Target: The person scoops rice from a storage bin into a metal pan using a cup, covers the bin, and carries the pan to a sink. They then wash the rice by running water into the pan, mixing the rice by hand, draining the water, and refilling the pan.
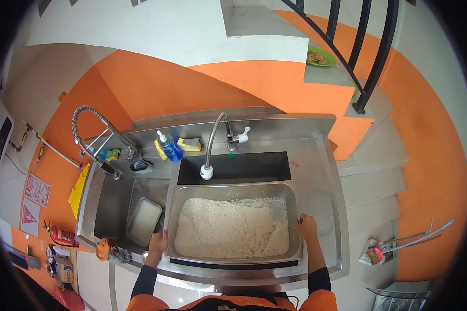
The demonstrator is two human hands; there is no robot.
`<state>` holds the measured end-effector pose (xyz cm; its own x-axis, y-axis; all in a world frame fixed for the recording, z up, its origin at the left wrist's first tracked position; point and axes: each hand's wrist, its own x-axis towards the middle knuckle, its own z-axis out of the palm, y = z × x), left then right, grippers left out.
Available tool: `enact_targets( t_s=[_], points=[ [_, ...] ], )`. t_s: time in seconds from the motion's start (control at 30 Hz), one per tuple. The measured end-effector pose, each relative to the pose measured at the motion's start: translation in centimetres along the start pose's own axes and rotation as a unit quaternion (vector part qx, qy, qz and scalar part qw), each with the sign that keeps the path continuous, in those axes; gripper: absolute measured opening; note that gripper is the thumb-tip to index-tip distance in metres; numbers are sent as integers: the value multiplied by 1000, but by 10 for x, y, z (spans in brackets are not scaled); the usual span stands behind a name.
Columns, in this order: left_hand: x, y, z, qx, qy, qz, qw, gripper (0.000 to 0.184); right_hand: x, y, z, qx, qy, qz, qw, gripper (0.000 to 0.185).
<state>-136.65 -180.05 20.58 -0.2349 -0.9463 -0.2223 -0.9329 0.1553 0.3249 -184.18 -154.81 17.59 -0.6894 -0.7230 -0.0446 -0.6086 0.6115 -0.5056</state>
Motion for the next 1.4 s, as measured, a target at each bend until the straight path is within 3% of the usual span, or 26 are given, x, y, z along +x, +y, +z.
enact_targets(
  t_s=[0.17, 0.27, 0.33, 0.37, 0.4, 0.47, 0.53, 0.57, 0.6, 0.63, 0.67, 0.7, 0.73, 0.8, 0.87, 0.97, 1.0, 1.03, 1.07, 1.1, 1.2, 1.27, 1.3, 1.33, 1.37, 1.4],
  points=[
    [-25, 82, -88, 6, 143, 5, 990, 53, -6, -18, -8, -189, 81, -68, 976, 32],
    [2, 124, -106, -202, 104, 95, 969, 45, 22, -65, -41, -87, 169, -38, 981, 31],
    [54, 159, -82, -361, 70, 222, 903, 43, 57, -91, -42, 36, 103, -40, 993, 33],
    [85, 180, -64, -389, 60, 272, 878, 46, 82, -95, -26, 101, 111, -109, 983, 32],
    [108, 186, -37, -401, 30, 269, 875, 47, 110, -97, -1, 164, 119, -178, 963, 32],
    [153, 197, 14, -428, -25, 263, 865, 50, 160, -110, 45, 367, -3, -121, 922, 24],
    [139, 213, 6, -421, -128, 215, 872, 56, 190, -149, 51, 501, -54, -29, 863, 30],
    [119, 217, 6, -444, -146, 195, 862, 57, 208, -159, 54, 530, -41, -23, 846, 32],
    [103, 218, 10, -465, -188, 248, 829, 58, 227, -170, 57, 561, -28, -18, 827, 36],
    [78, 220, 2, -463, -160, 324, 809, 61, 241, -182, 60, 591, -19, -11, 806, 39],
    [54, 221, -13, -407, -156, 343, 832, 65, 251, -199, 56, 609, -14, -11, 793, 44],
    [33, 209, -9, -265, -159, 258, 915, 64, 261, -216, 48, 625, -10, -11, 780, 48],
    [5, 199, -20, -203, -153, 273, 928, 62, 268, -228, 42, 641, -6, -10, 768, 53],
    [-43, 169, -28, -190, -168, 335, 908, 57, 280, -239, 41, 581, -41, -11, 813, 48],
    [-89, 129, -31, -208, -259, 327, 885, 51, 282, -234, 50, 530, -40, -24, 847, 43],
    [-154, 65, -37, -128, -461, 83, 874, 40, 265, -206, 67, 429, -5, -63, 901, 33],
    [-174, 5, -1, -83, -502, 105, 855, 36, 245, -195, 66, 364, -8, -70, 929, 29],
    [-199, -5, -4, -159, -456, 72, 873, 39, 224, -181, 69, 241, 20, -135, 961, 26],
    [-225, -42, 24, -295, -461, -91, 832, 37, 197, -162, 74, 110, 47, -195, 973, 22],
    [-246, -54, 37, -356, -443, -153, 809, 37, 166, -146, 72, 147, 59, -206, 966, 20],
    [-273, -18, 60, -375, -401, -145, 823, 35, 76, -87, 64, 260, 67, -232, 935, 14],
    [-283, 18, 79, -380, -383, -126, 832, 34, -13, -68, -1, 319, -151, -131, 926, 11],
    [-288, 37, 89, -381, -376, -115, 837, 34, -46, -45, -28, 233, -255, -115, 931, 10],
    [-295, 55, 100, -381, -373, -105, 840, 33, -80, -22, -55, 273, -396, -65, 874, 14],
    [-301, 72, 110, -381, -370, -93, 842, 33, -109, -10, -93, 146, -483, -152, 850, 17],
    [-307, 87, 122, -373, -369, -76, 847, 32, -136, 12, -111, 92, -620, -109, 772, 22]
  ],
)
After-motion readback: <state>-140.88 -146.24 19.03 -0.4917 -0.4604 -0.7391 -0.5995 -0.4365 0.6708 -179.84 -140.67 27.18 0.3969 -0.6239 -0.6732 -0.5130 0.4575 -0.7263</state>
